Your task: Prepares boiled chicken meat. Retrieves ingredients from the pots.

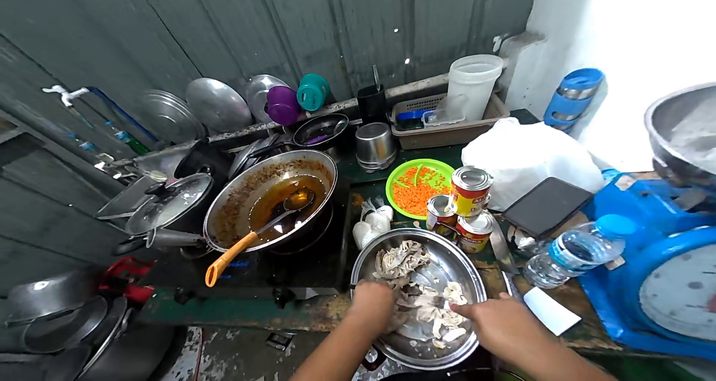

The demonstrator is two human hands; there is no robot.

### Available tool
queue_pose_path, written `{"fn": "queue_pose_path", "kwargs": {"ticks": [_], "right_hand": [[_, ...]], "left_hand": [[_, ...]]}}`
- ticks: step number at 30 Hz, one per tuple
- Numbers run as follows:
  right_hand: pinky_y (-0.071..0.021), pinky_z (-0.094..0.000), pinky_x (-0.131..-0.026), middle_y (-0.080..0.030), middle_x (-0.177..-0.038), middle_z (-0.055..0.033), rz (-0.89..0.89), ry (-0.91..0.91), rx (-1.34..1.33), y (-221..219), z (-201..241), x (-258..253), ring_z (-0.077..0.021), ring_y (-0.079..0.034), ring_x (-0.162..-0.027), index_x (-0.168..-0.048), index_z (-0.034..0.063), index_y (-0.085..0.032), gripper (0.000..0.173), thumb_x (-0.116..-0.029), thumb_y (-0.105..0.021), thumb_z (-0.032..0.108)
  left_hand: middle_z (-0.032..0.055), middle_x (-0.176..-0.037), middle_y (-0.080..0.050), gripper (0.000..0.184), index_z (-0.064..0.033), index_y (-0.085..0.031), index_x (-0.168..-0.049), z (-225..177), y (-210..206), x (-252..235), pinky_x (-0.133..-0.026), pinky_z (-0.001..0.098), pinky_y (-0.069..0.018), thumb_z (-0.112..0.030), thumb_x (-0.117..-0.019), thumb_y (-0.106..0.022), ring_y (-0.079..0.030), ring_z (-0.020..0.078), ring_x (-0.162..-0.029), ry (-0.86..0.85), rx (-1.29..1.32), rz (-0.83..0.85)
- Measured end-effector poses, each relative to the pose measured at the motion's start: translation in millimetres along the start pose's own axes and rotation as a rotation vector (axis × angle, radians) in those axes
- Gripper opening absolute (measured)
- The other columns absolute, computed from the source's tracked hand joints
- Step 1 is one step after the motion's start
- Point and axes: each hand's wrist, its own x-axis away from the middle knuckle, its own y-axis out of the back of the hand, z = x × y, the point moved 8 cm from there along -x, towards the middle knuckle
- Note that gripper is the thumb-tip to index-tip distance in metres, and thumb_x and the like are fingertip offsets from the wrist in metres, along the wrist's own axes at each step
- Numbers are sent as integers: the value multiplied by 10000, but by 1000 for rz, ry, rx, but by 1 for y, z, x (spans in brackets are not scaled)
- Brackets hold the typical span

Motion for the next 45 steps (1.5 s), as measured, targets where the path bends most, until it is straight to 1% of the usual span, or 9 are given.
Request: {"fn": "queue_pose_path", "kwargs": {"ticks": [6,10,13,19,26,30,36,41,45], "right_hand": [[-384,-595,-1095,-737,-1178,-178,-20,29,2,4,15,-3,-386,-668,-1159,-1518,378,-516,544,-1030,-437,151],[-383,-586,-1098,-733,-1196,-174,4,0,3,-2,12,-12,-377,-663,-1175,-1537,413,-477,570,-1027,-448,159],[-379,-581,-1096,-740,-1177,-170,0,-7,11,-2,9,-12,-369,-670,-1161,-1532,418,-483,564,-1029,-446,164],[-358,-583,-1122,-738,-1203,-157,-21,-14,-6,6,7,-10,-366,-665,-1178,-1535,417,-481,556,-1043,-425,165],[-380,-603,-1097,-756,-1081,-191,-17,105,-6,-19,34,5,-396,-693,-1095,-1534,368,-499,538,-1042,-412,166],[-370,-605,-1105,-752,-1132,-175,-44,3,-37,-10,12,-2,-383,-685,-1126,-1508,395,-525,511,-1053,-402,200],[-346,-604,-1136,-736,-1209,-159,-23,-76,-26,0,4,-1,-366,-662,-1189,-1525,366,-512,511,-1045,-442,204],[-360,-593,-1123,-740,-1166,-181,-31,-45,13,0,8,-2,-375,-676,-1151,-1541,349,-492,531,-1039,-442,181],[-369,-587,-1112,-746,-1182,-153,-34,-55,-9,5,0,10,-358,-675,-1162,-1522,373,-517,511,-1045,-444,204]], "left_hand": [[181,-1344,-641,292,-64,-670,-1269,1,-1,-1,-1041,622,-451,-98,-1013,-534,-600,404,-1252,17,-8,10],[148,-1329,-672,327,-168,-688,-1297,22,8,5,-974,671,-499,-269,-1047,-503,-627,387,-1250,90,157,30],[147,-1308,-684,356,-175,-687,-1297,26,17,4,-984,672,-487,-335,-1064,-471,-633,373,-1247,103,223,25],[174,-1331,-667,355,-138,-686,-1287,20,9,-13,-975,685,-487,-321,-1051,-495,-624,399,-1253,135,182,65],[147,-1347,-665,363,-181,-676,-1326,18,4,-18,-981,668,-496,-332,-1057,-485,-626,380,-1260,138,211,57],[160,-1325,-673,359,-153,-681,-1304,9,0,-21,-986,673,-493,-331,-1052,-499,-632,388,-1247,89,243,39],[149,-1349,-664,375,-177,-672,-1340,19,15,-12,-1007,661,-486,-348,-1058,-492,-621,368,-1271,85,250,8],[156,-1339,-667,362,-194,-680,-1325,5,4,-17,-980,687,-487,-331,-1035,-512,-622,395,-1256,80,218,35],[167,-1342,-662,360,-148,-677,-1308,5,5,-17,-978,677,-491,-318,-1044,-501,-622,393,-1259,93,211,44]]}}
